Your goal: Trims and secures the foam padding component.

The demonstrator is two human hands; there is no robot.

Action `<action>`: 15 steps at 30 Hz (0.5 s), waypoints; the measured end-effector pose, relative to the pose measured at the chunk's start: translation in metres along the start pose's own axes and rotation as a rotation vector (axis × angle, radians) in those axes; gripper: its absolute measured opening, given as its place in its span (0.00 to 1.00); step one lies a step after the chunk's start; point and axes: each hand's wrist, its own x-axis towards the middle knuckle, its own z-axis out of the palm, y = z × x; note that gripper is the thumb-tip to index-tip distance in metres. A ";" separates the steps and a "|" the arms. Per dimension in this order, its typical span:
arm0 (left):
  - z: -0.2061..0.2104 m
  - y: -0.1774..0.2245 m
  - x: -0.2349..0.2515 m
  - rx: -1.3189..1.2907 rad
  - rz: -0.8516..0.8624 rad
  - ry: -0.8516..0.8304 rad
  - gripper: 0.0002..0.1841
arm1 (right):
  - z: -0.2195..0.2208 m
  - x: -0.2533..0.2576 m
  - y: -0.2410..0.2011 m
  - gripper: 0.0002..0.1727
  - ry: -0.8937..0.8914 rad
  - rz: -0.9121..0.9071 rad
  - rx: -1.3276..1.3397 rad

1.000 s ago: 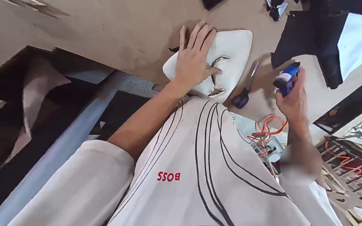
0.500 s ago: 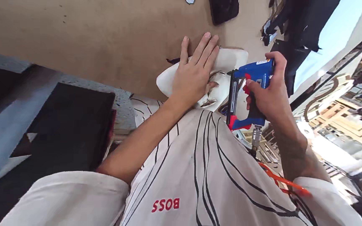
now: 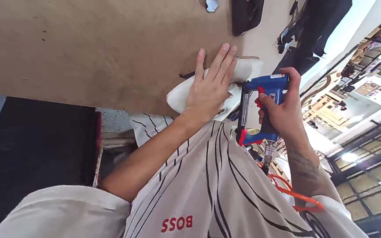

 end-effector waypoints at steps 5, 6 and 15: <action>0.000 -0.001 -0.001 0.004 0.005 -0.013 0.50 | 0.006 0.003 -0.017 0.43 -0.016 0.004 -0.256; 0.000 -0.001 -0.001 0.002 0.008 -0.016 0.50 | 0.003 0.007 -0.019 0.43 -0.039 0.040 -0.238; 0.002 -0.003 0.001 0.032 -0.001 -0.020 0.47 | -0.011 0.029 -0.031 0.43 -0.143 0.192 -0.116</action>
